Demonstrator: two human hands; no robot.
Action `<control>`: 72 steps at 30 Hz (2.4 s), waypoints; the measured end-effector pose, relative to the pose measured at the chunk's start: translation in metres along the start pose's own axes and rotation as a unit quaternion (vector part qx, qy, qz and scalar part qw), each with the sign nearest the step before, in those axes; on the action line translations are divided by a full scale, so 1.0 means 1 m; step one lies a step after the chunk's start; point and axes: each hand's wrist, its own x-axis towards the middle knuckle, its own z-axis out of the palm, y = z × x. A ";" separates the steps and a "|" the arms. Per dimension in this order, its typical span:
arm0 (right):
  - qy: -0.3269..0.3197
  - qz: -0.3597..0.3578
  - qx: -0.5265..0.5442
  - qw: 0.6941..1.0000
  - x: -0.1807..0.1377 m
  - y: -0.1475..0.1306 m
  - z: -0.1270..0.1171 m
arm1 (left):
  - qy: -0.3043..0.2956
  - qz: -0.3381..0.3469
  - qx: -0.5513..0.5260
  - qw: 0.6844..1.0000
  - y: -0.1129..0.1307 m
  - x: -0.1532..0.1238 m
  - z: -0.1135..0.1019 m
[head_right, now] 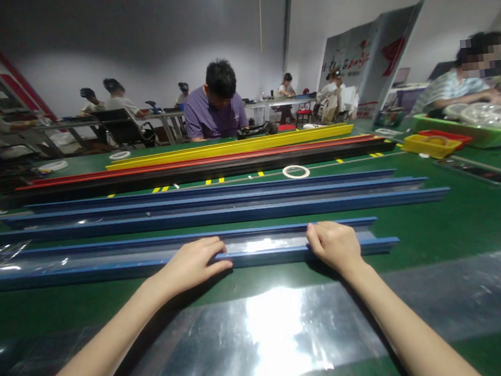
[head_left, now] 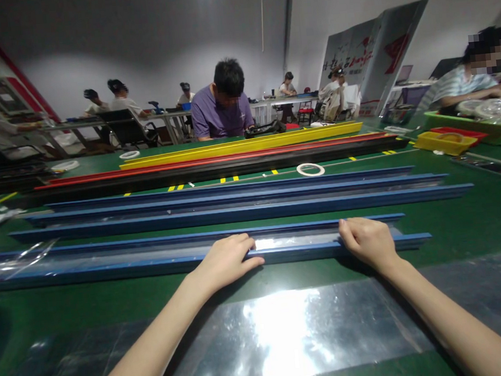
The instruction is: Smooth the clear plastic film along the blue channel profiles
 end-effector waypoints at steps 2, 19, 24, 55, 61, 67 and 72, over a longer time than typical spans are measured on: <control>0.001 0.000 0.000 1.000 0.000 0.000 0.000 | -0.003 -0.001 -0.001 1.000 0.000 0.000 0.000; -0.019 0.015 0.000 1.000 0.001 -0.001 -0.001 | -0.016 -0.005 0.004 1.000 0.002 -0.001 -0.002; -0.012 0.008 -0.002 1.000 0.001 -0.001 -0.001 | -0.012 0.000 -0.001 1.000 0.001 -0.001 0.000; -0.037 0.023 -0.001 0.999 0.001 -0.001 -0.001 | -0.014 0.004 0.002 1.000 0.002 -0.001 0.001; -0.068 0.027 0.005 0.997 0.002 -0.001 -0.003 | -0.004 0.004 0.001 1.000 0.002 -0.001 0.002; -0.099 0.014 0.017 0.995 0.003 0.001 -0.006 | 0.000 0.002 0.008 1.000 0.002 -0.001 0.001; -0.051 -0.008 0.005 0.999 0.006 -0.004 -0.011 | 0.002 0.003 0.019 1.000 0.003 -0.002 -0.001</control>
